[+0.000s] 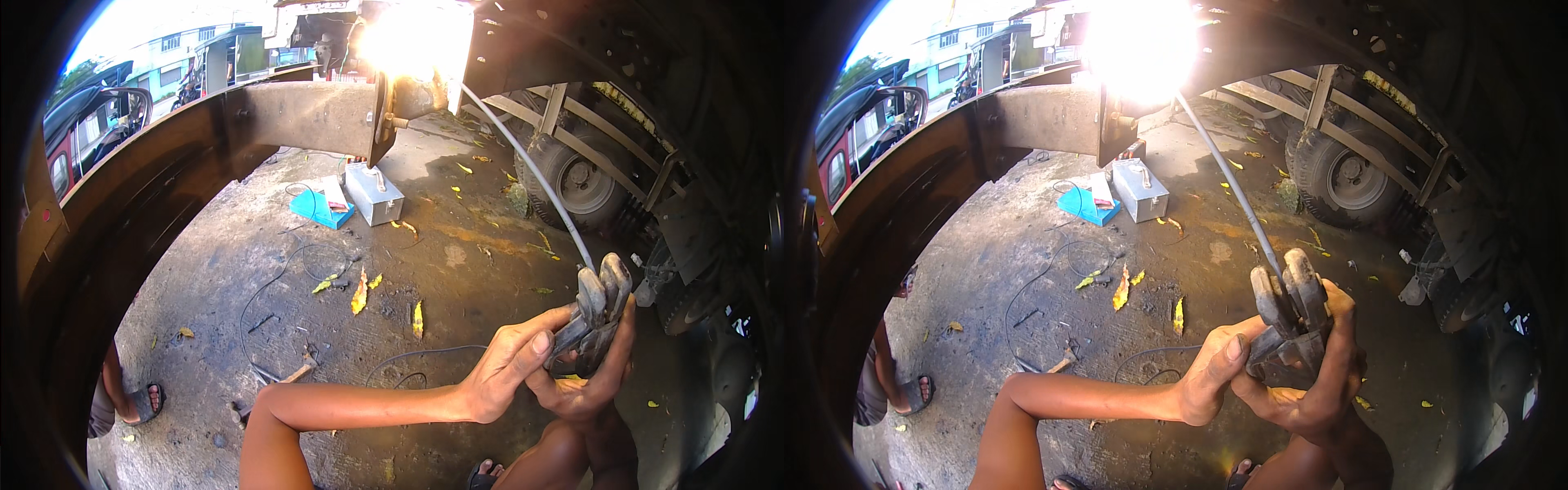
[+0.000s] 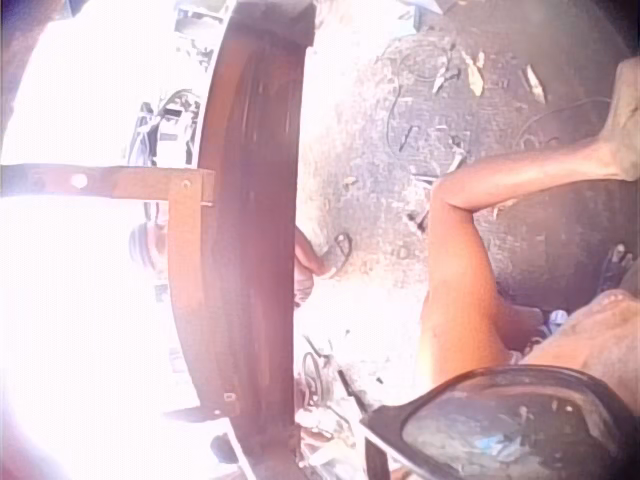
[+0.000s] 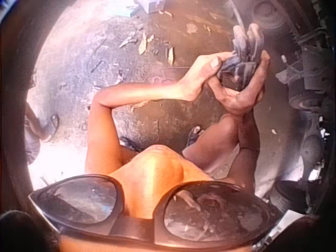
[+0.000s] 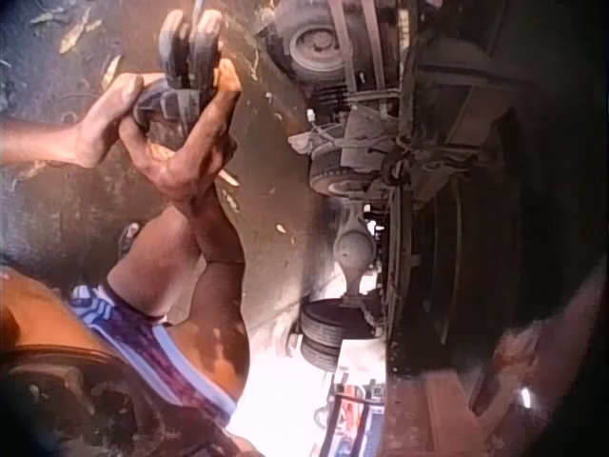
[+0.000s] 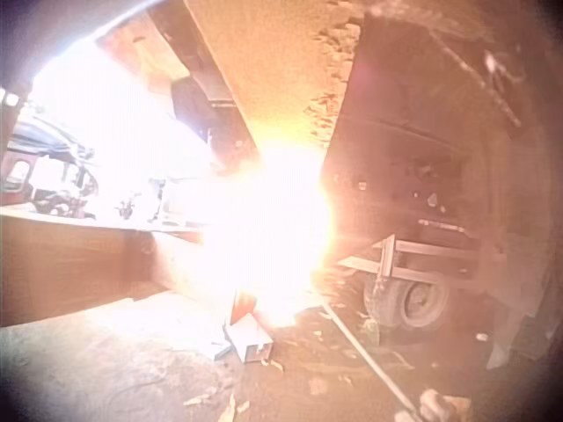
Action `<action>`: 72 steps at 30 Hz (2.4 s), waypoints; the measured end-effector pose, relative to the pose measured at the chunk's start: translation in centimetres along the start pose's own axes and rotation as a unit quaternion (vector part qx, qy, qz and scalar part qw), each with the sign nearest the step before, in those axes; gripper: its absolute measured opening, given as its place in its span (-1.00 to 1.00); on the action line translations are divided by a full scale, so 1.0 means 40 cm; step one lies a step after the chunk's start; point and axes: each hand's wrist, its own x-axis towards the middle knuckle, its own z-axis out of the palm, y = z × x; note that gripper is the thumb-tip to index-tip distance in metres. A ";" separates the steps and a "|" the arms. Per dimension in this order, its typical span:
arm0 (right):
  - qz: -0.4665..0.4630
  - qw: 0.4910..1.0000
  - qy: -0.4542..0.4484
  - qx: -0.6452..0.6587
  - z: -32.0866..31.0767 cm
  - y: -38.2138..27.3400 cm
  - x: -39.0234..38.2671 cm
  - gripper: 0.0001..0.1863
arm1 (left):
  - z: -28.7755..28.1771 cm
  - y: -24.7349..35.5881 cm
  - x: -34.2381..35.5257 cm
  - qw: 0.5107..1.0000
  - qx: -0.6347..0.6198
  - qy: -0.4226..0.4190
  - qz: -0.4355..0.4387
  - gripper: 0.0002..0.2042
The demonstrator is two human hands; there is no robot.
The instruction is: The person welds a metal frame using a handheld welding torch, producing bright sparks. They pause to replace the welding rod and continue welding the same joint area.
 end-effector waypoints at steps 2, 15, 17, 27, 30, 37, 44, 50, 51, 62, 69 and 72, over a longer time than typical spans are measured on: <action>0.003 1.000 0.000 0.004 0.000 -0.001 0.001 -0.01 | -0.001 -0.007 -0.002 1.000 -0.009 -0.001 0.000 -0.36; 0.041 0.998 -0.027 0.030 -0.011 0.013 -0.037 0.13 | 0.004 0.014 0.009 1.000 0.000 -0.023 -0.013 -0.32; 0.031 0.999 -0.028 0.031 -0.008 0.012 -0.031 0.12 | 0.004 0.010 0.005 1.000 -0.001 -0.017 -0.013 -0.32; -0.005 1.000 -0.004 -0.008 -0.002 0.006 -0.002 0.06 | -0.003 0.006 0.000 1.000 0.003 -0.015 -0.025 -0.32; -0.003 1.000 -0.002 -0.015 -0.003 0.006 -0.004 0.06 | -0.003 0.004 0.001 1.000 0.003 -0.014 -0.025 -0.32; -0.011 1.000 0.001 -0.028 0.000 0.003 -0.007 0.06 | -0.008 0.013 0.001 0.999 0.000 -0.021 -0.025 -0.30; -0.015 1.000 0.000 -0.017 0.003 0.006 0.005 0.04 | -0.007 0.012 0.000 0.999 -0.016 -0.018 -0.040 -0.29; 0.025 0.999 -0.008 0.030 0.005 0.012 -0.024 0.09 | -0.005 0.000 -0.002 1.000 -0.002 -0.003 -0.014 -0.35; -0.008 1.000 -0.001 0.005 -0.001 0.018 -0.019 0.10 | -0.007 0.005 -0.001 0.999 0.032 -0.016 0.005 -0.35; -0.021 1.000 -0.011 -0.010 0.007 0.014 0.004 0.09 | -0.013 0.000 -0.005 1.000 0.018 -0.009 -0.011 -0.35; -0.015 1.000 -0.011 -0.005 0.008 0.014 0.002 0.08 | -0.011 0.005 -0.005 1.000 -0.001 -0.010 -0.021 -0.35; -0.008 1.000 -0.014 -0.007 0.010 0.011 0.002 0.07 | -0.011 0.008 -0.003 1.000 -0.010 -0.008 -0.027 -0.35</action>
